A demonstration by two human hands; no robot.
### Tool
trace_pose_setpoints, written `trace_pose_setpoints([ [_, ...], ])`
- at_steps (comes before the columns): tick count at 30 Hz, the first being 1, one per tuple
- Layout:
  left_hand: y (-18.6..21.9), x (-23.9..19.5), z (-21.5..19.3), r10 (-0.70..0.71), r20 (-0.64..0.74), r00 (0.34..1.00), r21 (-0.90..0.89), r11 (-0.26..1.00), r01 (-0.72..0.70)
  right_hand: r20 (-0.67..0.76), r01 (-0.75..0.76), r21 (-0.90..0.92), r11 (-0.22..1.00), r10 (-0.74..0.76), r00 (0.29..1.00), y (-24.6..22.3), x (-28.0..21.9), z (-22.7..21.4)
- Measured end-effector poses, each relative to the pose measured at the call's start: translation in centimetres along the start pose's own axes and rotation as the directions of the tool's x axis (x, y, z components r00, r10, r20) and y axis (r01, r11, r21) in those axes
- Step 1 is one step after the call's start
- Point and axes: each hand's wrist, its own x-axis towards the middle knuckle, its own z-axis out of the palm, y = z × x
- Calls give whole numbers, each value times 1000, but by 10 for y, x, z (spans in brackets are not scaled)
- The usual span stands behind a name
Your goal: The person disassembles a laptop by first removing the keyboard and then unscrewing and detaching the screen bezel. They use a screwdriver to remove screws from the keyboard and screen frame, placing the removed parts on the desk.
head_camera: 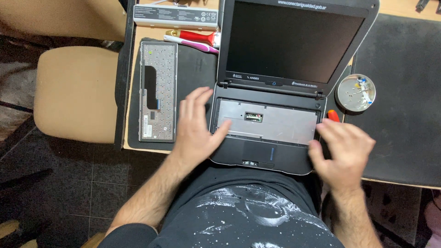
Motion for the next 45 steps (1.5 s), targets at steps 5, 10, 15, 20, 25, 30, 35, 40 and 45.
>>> trace_pose_setpoints([
  [5, 11, 14, 26, -67, 12, 998, -189, 980, 68, 33, 20, 36, 999, -21, 999, -18, -12, 18],
  [10, 17, 14, 31, -122, 58, 991, -156, 979, 129, 52, 32, 89, 996, -37, 998, -21, -10, 15],
  [15, 16, 19, 34, -144, 97, 985, -109, 982, 154, 68, 30, 111, 993, -38, 997, -16, -10, 19],
  [20, 13, 22, 38, -141, 102, 985, -97, 984, 151, 71, 47, 138, 989, -57, 996, -19, -6, 20],
  [25, 12, 27, 39, -131, 91, 987, -71, 988, 138, 66, 58, 132, 989, -67, 996, -20, -2, 18],
  [30, 25, 37, 32, -86, 64, 994, 112, 991, 78, 23, 33, 211, 977, -39, 999, -14, -11, 27],
  [35, 42, 46, 24, -24, 76, 997, 189, 982, 9, -11, 39, 241, 970, -37, 999, -13, -16, 29],
  [40, 47, 49, 21, 3, 111, 994, 234, 972, -29, -39, 38, 267, 963, -29, 999, -17, -12, 27],
  [45, 47, 50, 19, -1, 126, 992, 246, 969, -30, -29, 42, 278, 960, -35, 999, -18, -10, 26],
])
